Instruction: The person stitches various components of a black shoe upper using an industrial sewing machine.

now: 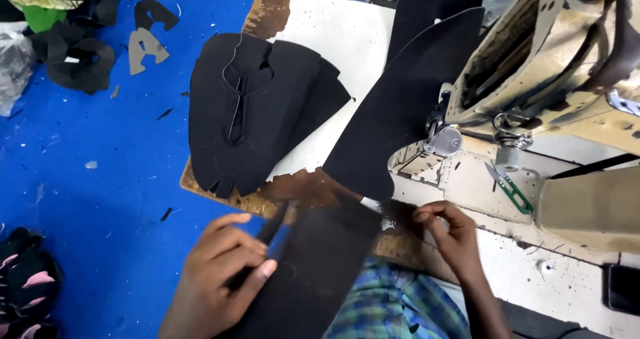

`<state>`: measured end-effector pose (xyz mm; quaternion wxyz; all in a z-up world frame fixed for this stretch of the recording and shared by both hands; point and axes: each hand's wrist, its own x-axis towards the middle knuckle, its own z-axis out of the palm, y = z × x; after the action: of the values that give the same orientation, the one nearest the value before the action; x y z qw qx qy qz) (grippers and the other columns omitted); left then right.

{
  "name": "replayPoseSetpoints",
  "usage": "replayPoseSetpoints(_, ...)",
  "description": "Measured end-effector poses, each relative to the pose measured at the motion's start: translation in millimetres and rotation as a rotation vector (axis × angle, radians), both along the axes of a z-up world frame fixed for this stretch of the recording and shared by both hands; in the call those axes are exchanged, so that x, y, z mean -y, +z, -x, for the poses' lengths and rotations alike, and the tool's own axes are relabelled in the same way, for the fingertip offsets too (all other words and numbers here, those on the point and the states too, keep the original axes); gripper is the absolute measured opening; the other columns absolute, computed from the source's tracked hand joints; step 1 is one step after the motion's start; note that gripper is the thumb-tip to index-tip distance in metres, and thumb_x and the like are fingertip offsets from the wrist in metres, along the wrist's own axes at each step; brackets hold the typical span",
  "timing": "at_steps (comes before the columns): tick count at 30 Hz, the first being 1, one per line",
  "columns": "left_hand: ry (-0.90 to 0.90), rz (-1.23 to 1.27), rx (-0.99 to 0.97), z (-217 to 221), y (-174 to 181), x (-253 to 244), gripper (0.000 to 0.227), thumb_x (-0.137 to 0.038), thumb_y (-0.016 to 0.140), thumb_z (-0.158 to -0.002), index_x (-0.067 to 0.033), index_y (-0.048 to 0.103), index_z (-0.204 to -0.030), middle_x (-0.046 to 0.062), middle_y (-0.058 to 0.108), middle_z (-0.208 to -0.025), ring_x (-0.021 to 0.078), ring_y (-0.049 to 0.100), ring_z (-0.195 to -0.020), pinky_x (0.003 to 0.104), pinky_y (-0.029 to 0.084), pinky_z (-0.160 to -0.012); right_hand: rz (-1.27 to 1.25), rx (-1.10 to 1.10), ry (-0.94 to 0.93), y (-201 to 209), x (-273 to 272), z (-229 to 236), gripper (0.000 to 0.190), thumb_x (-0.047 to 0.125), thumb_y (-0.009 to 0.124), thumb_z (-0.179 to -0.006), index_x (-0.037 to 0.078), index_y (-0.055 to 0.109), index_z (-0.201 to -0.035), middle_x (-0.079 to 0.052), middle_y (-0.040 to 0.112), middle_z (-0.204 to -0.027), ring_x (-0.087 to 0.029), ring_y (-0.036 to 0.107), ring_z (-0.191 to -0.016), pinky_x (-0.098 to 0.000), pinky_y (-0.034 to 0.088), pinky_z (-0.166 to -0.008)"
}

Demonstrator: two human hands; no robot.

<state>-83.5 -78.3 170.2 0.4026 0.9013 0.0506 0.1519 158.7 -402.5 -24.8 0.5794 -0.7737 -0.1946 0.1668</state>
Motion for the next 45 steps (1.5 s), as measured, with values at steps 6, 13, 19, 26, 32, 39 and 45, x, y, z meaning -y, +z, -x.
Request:
replayPoseSetpoints(6,0.095,-0.330,0.203,-44.0,-40.0,50.7,0.016,-0.015,0.079,-0.082,-0.0073,0.067,-0.074,0.005,0.062,-0.082,0.0218,0.063,-0.076,0.045,0.051,-0.085,-0.045,-0.482,0.216,32.0,-22.2,32.4,0.039,0.021,0.047,-0.101,0.010,0.063,-0.136,-0.009,0.069,-0.128,-0.021,0.071,-0.106,-0.0398,0.056,-0.094)
replayPoseSetpoints(13,-0.079,-0.120,-0.004,-104.7,-139.2,106.8,0.017,-0.020,0.076,-0.092,-0.0041,0.070,-0.092,0.010,0.062,-0.097,0.0309,0.063,-0.087,0.044,0.049,-0.081,0.097,-0.498,0.122,53.7,3.6,3.1,0.068,0.006,0.067,-0.088,0.017,0.049,-0.153,-0.013,0.059,-0.146,-0.022,0.056,-0.125,-0.0401,0.049,-0.098)
replayPoseSetpoints(19,-0.336,-0.237,-0.019,-108.4,-162.9,92.8,0.031,-0.015,0.075,-0.078,-0.0029,0.073,-0.106,0.011,0.062,-0.105,0.0312,0.058,-0.102,0.047,0.045,-0.094,0.370,-0.276,0.103,55.2,22.7,-16.1,0.070,0.007,0.073,-0.085,0.022,0.051,-0.150,-0.012,0.068,-0.134,-0.019,0.064,-0.117,-0.0361,0.055,-0.094)
replayPoseSetpoints(26,-0.290,-0.372,-0.002,-107.1,-189.8,87.9,0.022,-0.003,0.065,-0.083,-0.0033,0.074,-0.103,0.009,0.064,-0.105,0.0269,0.060,-0.103,0.043,0.047,-0.096,0.686,0.194,-0.017,63.1,-1.1,-3.1,0.061,0.014,0.077,-0.082,0.019,0.059,-0.140,-0.016,0.072,-0.124,-0.031,0.067,-0.113,-0.0426,0.053,-0.096)
replayPoseSetpoints(32,-0.279,-0.358,0.046,-105.8,-173.8,99.0,0.017,-0.004,0.065,-0.081,-0.0031,0.070,-0.098,0.010,0.063,-0.092,0.0281,0.060,-0.093,0.043,0.047,-0.089,0.356,0.641,0.144,74.8,-27.7,45.5,0.039,0.018,0.081,-0.077,0.008,0.069,-0.113,-0.011,0.071,-0.115,-0.032,0.063,-0.114,-0.0432,0.048,-0.099)
replayPoseSetpoints(39,-0.296,-0.283,0.064,-93.7,-144.8,99.6,0.015,-0.003,0.064,-0.083,-0.0043,0.067,-0.097,0.010,0.060,-0.089,0.0286,0.058,-0.090,0.042,0.046,-0.088,0.400,0.611,0.345,56.0,-32.7,57.3,0.023,0.018,0.081,-0.078,0.008,0.073,-0.098,-0.005,0.072,-0.099,-0.028,0.065,-0.094,-0.0422,0.047,-0.094)
replayPoseSetpoints(45,-0.380,-0.097,-0.030,-84.3,-131.7,97.9,0.010,-0.009,0.067,-0.091,-0.0022,0.067,-0.098,0.012,0.061,-0.090,0.0301,0.058,-0.089,0.044,0.046,-0.085,0.314,0.721,0.367,68.9,-27.6,63.3,0.016,0.016,0.077,-0.080,0.011,0.075,-0.095,-0.003,0.070,-0.092,-0.024,0.065,-0.089,-0.0418,0.047,-0.091)
